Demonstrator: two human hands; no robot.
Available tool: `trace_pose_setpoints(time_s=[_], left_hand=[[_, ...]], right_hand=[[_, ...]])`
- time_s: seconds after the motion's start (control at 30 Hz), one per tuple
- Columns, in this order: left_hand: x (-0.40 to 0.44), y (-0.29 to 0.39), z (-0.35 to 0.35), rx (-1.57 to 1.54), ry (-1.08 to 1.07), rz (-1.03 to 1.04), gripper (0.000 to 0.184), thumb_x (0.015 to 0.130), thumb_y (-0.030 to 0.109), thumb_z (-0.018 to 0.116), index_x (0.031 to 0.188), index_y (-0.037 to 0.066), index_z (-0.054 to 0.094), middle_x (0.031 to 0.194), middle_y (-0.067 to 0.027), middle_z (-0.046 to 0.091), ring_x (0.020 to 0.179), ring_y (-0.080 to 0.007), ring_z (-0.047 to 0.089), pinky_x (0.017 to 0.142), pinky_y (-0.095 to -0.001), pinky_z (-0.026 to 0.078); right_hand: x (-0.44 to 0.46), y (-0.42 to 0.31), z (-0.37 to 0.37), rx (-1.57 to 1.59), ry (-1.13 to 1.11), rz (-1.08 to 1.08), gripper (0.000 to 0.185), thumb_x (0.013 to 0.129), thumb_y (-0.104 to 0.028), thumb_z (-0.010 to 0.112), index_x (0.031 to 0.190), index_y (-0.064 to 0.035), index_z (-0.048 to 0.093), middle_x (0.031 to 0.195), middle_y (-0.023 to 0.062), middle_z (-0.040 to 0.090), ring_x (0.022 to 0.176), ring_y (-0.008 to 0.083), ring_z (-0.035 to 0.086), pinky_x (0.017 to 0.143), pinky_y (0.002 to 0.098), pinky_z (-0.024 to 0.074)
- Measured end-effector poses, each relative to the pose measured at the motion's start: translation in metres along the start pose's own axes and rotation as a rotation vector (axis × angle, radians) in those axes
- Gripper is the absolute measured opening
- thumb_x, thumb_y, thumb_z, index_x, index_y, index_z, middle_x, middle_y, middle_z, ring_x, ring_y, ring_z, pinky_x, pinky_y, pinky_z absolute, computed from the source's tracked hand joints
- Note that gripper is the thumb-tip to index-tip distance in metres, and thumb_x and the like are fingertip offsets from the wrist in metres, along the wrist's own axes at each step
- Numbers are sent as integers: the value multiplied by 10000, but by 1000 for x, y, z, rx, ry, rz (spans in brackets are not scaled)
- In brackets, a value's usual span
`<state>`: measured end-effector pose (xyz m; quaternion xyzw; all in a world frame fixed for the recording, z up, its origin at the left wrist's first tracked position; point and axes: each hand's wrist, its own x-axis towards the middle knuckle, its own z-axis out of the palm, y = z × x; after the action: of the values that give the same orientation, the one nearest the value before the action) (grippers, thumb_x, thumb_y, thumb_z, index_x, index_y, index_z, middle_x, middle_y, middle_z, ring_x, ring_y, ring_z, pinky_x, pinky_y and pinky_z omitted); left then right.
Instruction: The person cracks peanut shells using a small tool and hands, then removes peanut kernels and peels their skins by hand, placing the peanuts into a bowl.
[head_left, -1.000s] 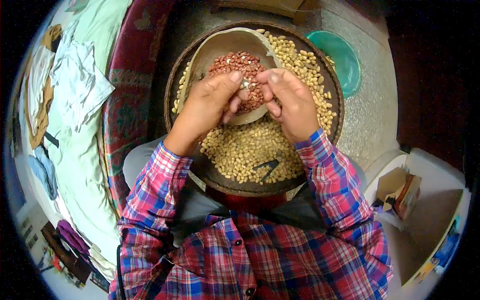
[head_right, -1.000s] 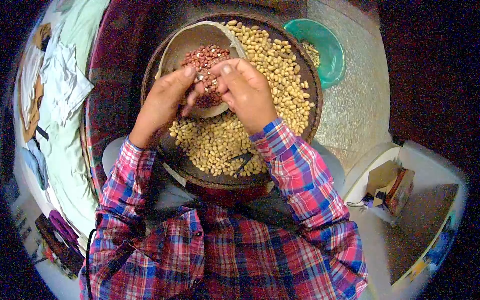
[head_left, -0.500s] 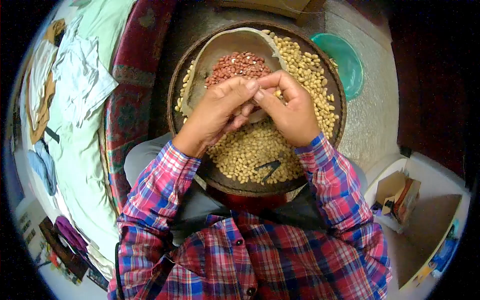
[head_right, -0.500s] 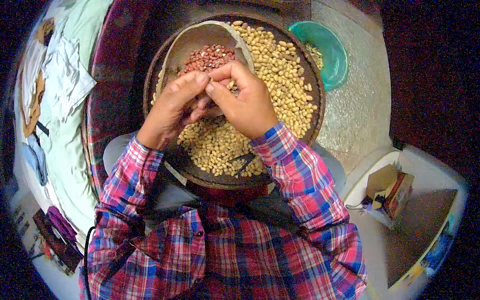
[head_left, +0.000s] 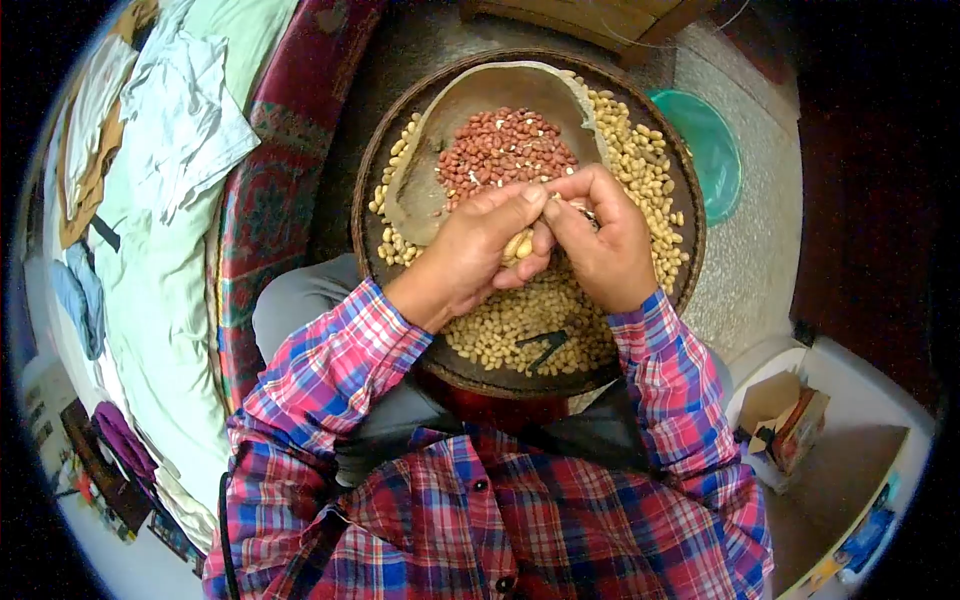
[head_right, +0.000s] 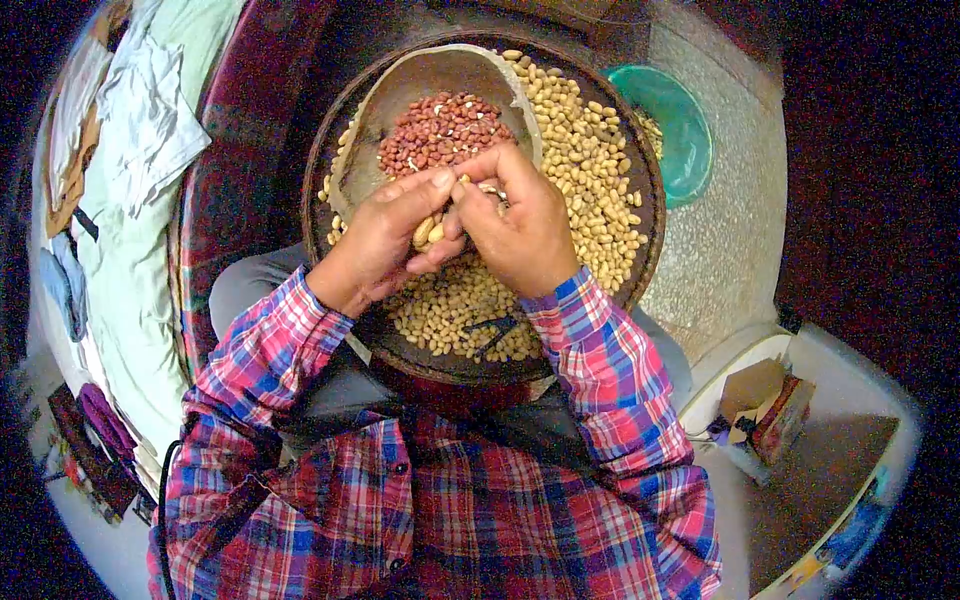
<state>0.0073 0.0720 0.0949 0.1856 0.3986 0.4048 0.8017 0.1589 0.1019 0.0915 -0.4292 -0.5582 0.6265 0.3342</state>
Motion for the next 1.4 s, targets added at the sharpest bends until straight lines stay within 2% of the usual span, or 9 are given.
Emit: trace_pose_setpoints(time_s=[0.57, 0.67, 0.77, 0.93, 1.03, 1.13, 1.2, 1.23, 1.4], left_hand=[[1, 0, -4, 19, -150, -4, 273, 981, 294, 426, 914, 42, 504, 725, -30, 500, 538, -82, 456, 400, -191, 300], [0, 6, -2, 60, -148, 10, 253, 965, 301, 458, 992, 55, 509, 704, -2, 470, 519, -67, 434, 381, -187, 279], [1, 8, -3, 105, -132, 19, 268, 968, 293, 458, 1038, 39, 503, 705, -2, 472, 510, -64, 417, 386, -185, 275], [0, 13, -1, 94, -134, 12, 247, 977, 247, 442, 1081, 30, 504, 711, 0, 477, 509, -69, 417, 387, -191, 274], [2, 14, -2, 259, -91, 88, 238, 987, 221, 426, 1011, 19, 551, 728, -1, 509, 532, -62, 461, 423, -192, 329], [8, 12, -7, 680, 33, 344, 172, 959, 180, 482, 985, 32, 565, 765, -57, 565, 543, -140, 524, 473, -247, 407], [14, 16, -13, 1322, 154, 955, 118, 905, 134, 549, 958, 31, 575, 803, -127, 595, 606, -266, 579, 539, -331, 460], [13, 20, -12, 1426, 208, 980, 152, 859, 145, 593, 956, 28, 580, 827, -160, 596, 685, -355, 584, 583, -386, 474], [9, 29, -18, 1724, 359, 738, 212, 843, 189, 638, 969, 20, 616, 936, -174, 640, 833, -334, 634, 696, -366, 507]], right_hand=[[-2, -3, -7, 259, -9, 109, 83, 923, -80, 500, 968, -10, 504, 766, 56, 601, 657, 102, 607, 590, 233, 498], [-2, -6, -6, 320, 1, 132, 110, 932, -118, 500, 993, -27, 506, 744, 57, 602, 568, 69, 548, 503, 197, 439], [-1, 0, -6, 489, 2, 233, 141, 942, -182, 500, 1016, -64, 518, 688, 42, 592, 444, 7, 329, 398, 169, 226], [0, -5, -4, 496, 73, 223, 135, 937, -168, 513, 1015, -58, 514, 665, 5, 553, 450, 9, 336, 399, 171, 244], [0, 0, -4, 528, 108, 198, 135, 935, -162, 519, 1015, -54, 513, 635, -32, 489, 453, 12, 337, 396, 174, 243], [0, 1, -2, 540, 180, 136, 143, 934, -160, 523, 1020, -47, 511, 622, -51, 440, 456, 15, 341, 393, 179, 238], [1, -1, -4, 546, 248, 103, 149, 935, -162, 524, 1024, -43, 511, 620, -54, 427, 457, 17, 342, 391, 181, 235], [1, -3, -8, 580, 252, 103, 151, 935, -164, 526, 1023, -42, 512, 621, -52, 431, 457, 19, 343, 390, 184, 234], [0, -2, -8, 556, 242, 85, 157, 935, -170, 532, 1025, -43, 519, 617, -53, 417, 452, 29, 341, 387, 195, 235]])
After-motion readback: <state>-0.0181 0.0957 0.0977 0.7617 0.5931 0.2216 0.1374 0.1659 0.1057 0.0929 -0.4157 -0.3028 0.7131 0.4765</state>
